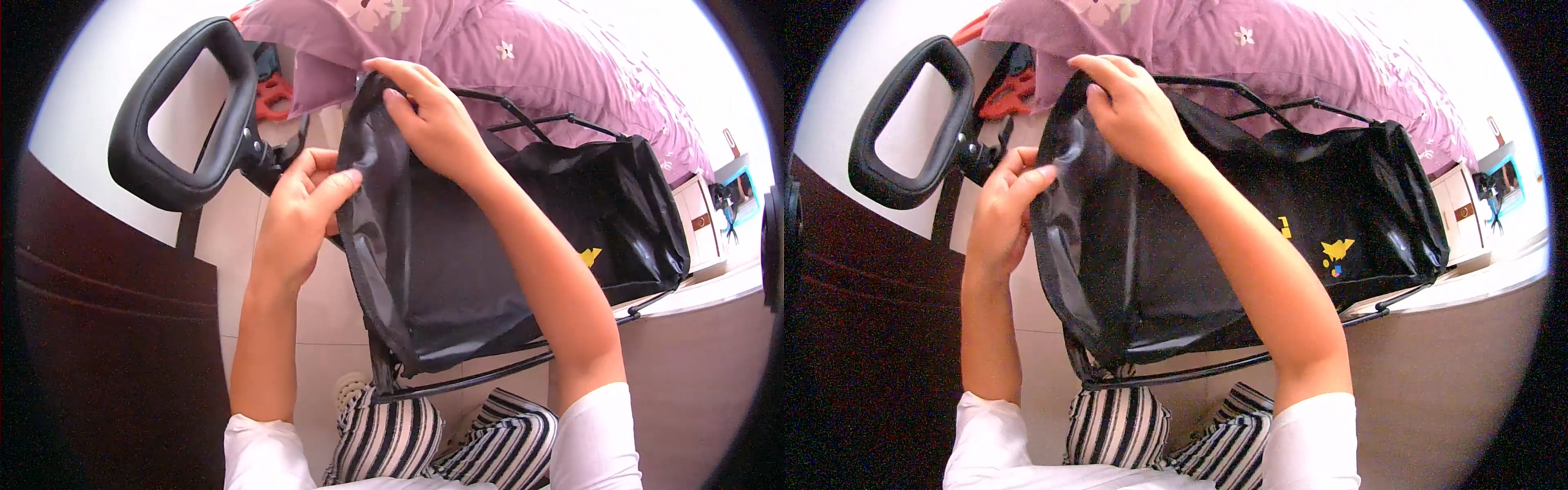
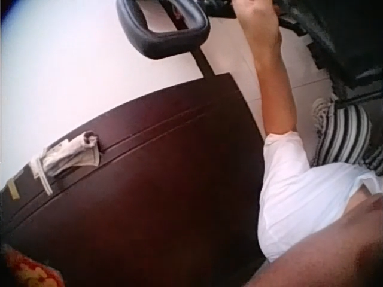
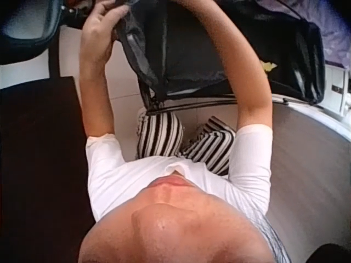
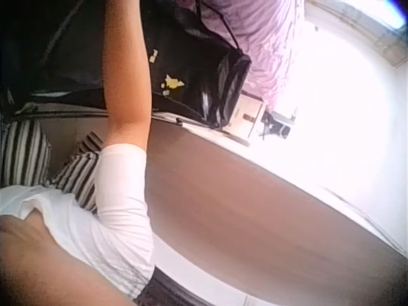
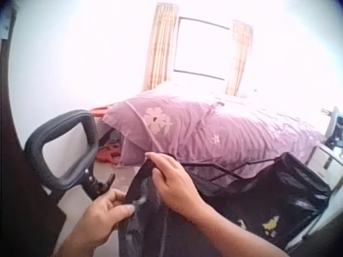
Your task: The person attaches the fabric lining to a stroller frame by folding the edges over the metal bars and securing the hook-and-loop fasteners along the sides.
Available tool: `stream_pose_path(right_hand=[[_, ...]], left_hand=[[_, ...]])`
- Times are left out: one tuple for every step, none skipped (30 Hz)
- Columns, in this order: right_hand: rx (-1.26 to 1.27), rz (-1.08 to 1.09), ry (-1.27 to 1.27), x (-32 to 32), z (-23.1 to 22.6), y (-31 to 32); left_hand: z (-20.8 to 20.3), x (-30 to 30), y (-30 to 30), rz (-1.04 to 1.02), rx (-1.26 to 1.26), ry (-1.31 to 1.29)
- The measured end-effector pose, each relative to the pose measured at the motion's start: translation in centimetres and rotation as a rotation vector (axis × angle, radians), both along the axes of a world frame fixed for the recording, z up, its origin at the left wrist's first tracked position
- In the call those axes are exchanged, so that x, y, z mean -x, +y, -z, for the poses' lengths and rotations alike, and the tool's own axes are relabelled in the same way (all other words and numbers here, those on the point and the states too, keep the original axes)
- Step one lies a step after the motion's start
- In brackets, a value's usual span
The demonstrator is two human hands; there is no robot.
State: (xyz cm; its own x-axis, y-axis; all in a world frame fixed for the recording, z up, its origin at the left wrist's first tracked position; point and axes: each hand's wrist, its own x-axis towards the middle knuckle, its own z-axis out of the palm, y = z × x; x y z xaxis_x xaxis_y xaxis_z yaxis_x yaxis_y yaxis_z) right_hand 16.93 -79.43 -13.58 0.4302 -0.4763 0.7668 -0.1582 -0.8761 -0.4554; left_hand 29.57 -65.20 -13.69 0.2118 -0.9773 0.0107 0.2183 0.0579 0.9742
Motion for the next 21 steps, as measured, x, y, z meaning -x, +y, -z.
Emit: stream_pose_path(right_hand=[[0.003, -0.001, 0.001, -0.7, 0.2, -1.2], [0.159, 0.036, 0.044, -1.4, 0.6, -2.3], [0.312, 0.066, 0.085, -2.2, 0.4, -2.7], [0.312, 0.06, 0.084, -2.5, 0.3, -3.0], [0.191, 0.058, 0.226, -2.8, 0.1, -3.4], [0.069, 0.053, 0.366, -3.2, -0.3, -3.5], [0.137, 0.106, 0.368, -3.9, -0.7, -3.5], [0.136, 0.1, 0.369, -4.5, -1.2, -3.7], [0.039, 0.119, 0.504, -5.0, -2.2, -3.7], [-0.059, 0.138, 0.638, -5.5, -2.7, -3.8], [-0.068, 0.074, 0.574, -6.1, -2.3, -4.0], [-0.07, 0.075, 0.576, -6.5, -2.3, -3.9], [0.012, 0.051, 0.674, -6.8, -2.3, -3.9], [0.094, 0.028, 0.772, -6.9, -2.3, -3.9], [0.089, 0.028, 0.776, -7.0, -2.2, -4.0], [0.155, 0.02, 0.801, -7.0, -2.0, -4.1], [0.22, 0.013, 0.826, -6.9, -1.8, -4.2], [0.294, 0.006, 0.846, -6.9, -2.0, -4.3], [0.297, 0.011, 0.848, -6.7, -1.5, -4.5], [0.264, -0.025, 0.616, -6.3, -0.5, -4.7], [0.221, -0.069, 0.374, -6.5, 0.4, -4.7]], left_hand=[[0.0, 0.1, 0.3, 0.032, -0.01, 0.017], [-0.1, 0.3, 0.6, 0.064, -0.021, 0.035], [0.2, 0.3, 1.1, 0.045, -0.057, 0.036], [0.1, 0.2, 1.7, 0.078, -0.092, 0.023], [0.2, 0.2, 2.1, 0.111, -0.11, 0.062], [0.5, 0.3, 2.5, 0.142, -0.13, 0.1], [0.7, 0.2, 2.8, 0.142, -0.123, 0.091], [0.9, 0.2, 3.0, 0.137, -0.125, 0.092], [1.2, 0.3, 3.2, 0.139, -0.118, 0.201], [1.7, 0.3, 3.3, 0.142, -0.111, 0.31], [2.7, 0.1, 3.4, 0.17, -0.107, 0.385], [3.4, 0.1, 3.5, 0.171, -0.109, 0.387], [4.0, 0.1, 3.6, 0.187, -0.117, 0.462], [4.5, 0.2, 3.6, 0.204, -0.126, 0.538], [4.7, 0.3, 3.5, 0.205, -0.13, 0.542], [5.0, 0.5, 3.4, 0.222, -0.127, 0.583], [5.3, 0.7, 3.2, 0.241, -0.124, 0.624], [5.2, 0.8, 3.2, 0.258, -0.113, 0.66], [5.4, 1.0, 3.1, 0.263, -0.109, 0.66], [5.6, 1.2, 3.1, 0.271, -0.081, 0.69], [5.8, 1.1, 3.2, 0.268, -0.062, 0.713]])
